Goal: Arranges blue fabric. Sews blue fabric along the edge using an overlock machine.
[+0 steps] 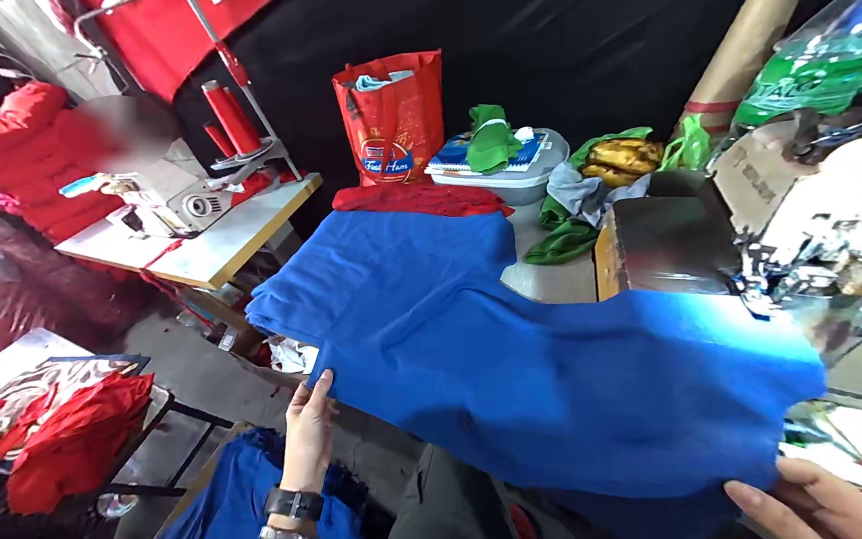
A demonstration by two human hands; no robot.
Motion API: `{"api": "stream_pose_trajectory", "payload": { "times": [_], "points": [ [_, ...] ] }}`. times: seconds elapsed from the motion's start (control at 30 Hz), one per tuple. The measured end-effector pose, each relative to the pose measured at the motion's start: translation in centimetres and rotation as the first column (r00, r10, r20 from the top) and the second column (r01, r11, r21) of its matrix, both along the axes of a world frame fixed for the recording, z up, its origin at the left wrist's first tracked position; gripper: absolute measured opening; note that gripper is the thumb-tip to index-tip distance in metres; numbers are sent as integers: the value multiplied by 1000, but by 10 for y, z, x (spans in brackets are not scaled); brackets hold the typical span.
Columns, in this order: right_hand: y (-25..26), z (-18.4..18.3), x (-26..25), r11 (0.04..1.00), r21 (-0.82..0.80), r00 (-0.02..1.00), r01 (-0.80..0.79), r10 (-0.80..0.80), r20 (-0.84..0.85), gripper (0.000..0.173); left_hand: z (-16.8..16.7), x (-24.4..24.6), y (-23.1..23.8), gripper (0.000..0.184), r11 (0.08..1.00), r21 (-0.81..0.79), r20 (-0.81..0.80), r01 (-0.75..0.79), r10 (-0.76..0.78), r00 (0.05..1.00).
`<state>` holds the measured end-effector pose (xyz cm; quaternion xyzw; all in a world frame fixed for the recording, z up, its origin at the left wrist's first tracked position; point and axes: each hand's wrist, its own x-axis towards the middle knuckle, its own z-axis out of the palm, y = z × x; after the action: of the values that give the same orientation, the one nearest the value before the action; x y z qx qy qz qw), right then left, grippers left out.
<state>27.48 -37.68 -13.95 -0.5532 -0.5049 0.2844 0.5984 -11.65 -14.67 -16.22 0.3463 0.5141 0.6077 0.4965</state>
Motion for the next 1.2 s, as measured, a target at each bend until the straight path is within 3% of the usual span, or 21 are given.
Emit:
{"api": "stream_pose_trajectory", "payload": {
  "times": [0.1,0.2,0.33,0.4,0.5,0.6,0.73,0.83,0.9,1.2],
  "points": [
    [3,-1,1,1000,-7,998,-16,16,58,21,9,11,-8,8,965,262,-347,-10,104,932],
    [3,2,-1,999,-37,993,-3,7,117,16,16,38,-17,21,853,472,-614,221,139,777],
    [2,1,-1,998,-56,987,5,4,163,16,7,87,-29,25,758,433,-857,488,179,483],
    [1,2,-1,998,-66,986,11,1,168,16,-4,99,-34,31,760,398,-888,513,178,424],
    [2,5,-4,997,-77,986,24,-11,167,19,-12,103,-37,34,776,414,-870,476,182,459],
    [3,13,-7,995,-94,988,16,-1,157,26,-9,103,-42,31,782,475,-801,404,193,567],
    [2,3,1,998,-54,991,-25,32,131,15,8,117,-55,22,676,609,-701,414,214,681],
    [2,0,2,998,-41,992,-37,42,123,16,10,138,-68,24,576,579,-783,577,194,591],
    [1,1,1,998,-45,992,-33,38,120,17,4,149,-72,29,560,534,-830,633,203,520],
    [1,-1,3,999,-32,992,-30,34,120,15,-4,154,-72,27,589,511,-842,626,196,503]
  ]
}}
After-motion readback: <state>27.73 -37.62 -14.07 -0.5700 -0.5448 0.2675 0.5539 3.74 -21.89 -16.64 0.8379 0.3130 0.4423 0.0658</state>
